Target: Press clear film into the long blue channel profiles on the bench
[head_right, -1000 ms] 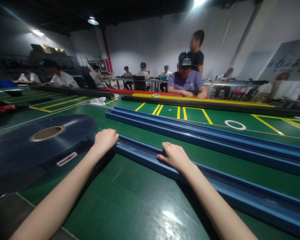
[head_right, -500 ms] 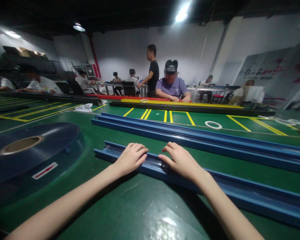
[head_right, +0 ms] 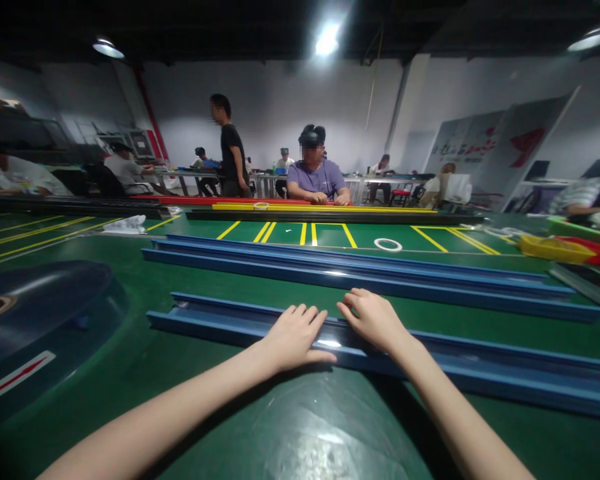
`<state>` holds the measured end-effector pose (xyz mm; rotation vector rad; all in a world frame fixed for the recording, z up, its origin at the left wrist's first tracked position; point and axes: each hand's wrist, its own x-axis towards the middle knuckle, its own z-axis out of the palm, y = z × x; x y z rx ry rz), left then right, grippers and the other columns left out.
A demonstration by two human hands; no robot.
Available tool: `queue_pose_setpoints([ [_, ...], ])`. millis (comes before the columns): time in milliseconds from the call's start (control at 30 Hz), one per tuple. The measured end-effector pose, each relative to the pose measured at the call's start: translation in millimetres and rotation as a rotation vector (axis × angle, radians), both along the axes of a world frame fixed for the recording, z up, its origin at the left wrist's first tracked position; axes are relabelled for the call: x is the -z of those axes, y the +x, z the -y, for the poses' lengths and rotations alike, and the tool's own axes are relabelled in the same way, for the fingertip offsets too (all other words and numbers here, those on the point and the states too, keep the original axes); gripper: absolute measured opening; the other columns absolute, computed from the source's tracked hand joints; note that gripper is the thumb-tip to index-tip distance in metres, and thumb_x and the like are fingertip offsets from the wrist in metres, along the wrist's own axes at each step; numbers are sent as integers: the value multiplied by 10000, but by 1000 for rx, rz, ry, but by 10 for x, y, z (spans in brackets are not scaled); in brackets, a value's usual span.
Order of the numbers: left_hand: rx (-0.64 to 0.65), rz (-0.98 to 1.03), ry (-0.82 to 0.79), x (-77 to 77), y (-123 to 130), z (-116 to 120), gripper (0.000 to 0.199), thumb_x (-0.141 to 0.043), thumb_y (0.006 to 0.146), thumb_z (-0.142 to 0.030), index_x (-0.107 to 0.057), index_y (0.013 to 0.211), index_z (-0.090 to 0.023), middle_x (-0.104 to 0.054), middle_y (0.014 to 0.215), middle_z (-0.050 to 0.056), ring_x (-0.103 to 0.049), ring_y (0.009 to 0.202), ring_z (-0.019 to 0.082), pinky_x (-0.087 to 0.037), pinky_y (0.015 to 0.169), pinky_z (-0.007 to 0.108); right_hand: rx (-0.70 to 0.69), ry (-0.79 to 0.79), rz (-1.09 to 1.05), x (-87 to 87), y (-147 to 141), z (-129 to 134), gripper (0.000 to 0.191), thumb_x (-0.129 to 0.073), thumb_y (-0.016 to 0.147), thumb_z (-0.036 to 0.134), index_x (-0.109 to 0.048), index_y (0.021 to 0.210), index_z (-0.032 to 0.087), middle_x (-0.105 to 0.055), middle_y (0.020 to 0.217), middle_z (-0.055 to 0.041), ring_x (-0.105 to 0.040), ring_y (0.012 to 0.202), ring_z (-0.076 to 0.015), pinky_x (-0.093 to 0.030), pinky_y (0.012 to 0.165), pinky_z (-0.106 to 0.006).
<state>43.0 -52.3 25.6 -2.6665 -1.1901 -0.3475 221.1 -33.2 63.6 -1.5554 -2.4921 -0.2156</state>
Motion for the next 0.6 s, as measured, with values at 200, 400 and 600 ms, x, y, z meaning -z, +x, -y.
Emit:
queue_pose_setpoints([
  [200, 5, -18, 49, 22, -66, -75, 737, -331, 706, -713, -493, 1099, -112, -572, 981, 110, -522, 886, 255, -403, 776, 362, -12, 52, -11, 100, 101, -8, 340, -316, 879, 382, -582, 818, 179, -586, 808, -56, -548, 769, -167, -397, 682, -255],
  [400, -1, -46, 87, 48, -312, -324, 720, -330, 721, -700, -491, 1119, -123, -578, 1011, 107, -533, 894, 251, -413, 778, 352, -23, 114, -36, 188, 292, -46, 380, -298, 875, 430, -578, 906, 176, -591, 891, -85, -536, 851, -196, -405, 749, -307],
  [600, -15, -107, 122, 52, -685, -605, 695, -307, 749, -680, -495, 1128, -129, -584, 1011, 101, -539, 907, 234, -406, 797, 323, -11, 108, -40, 307, 499, -99, 473, -327, 831, 531, -547, 1047, 172, -569, 1045, -108, -521, 939, -227, -400, 785, -350],
])
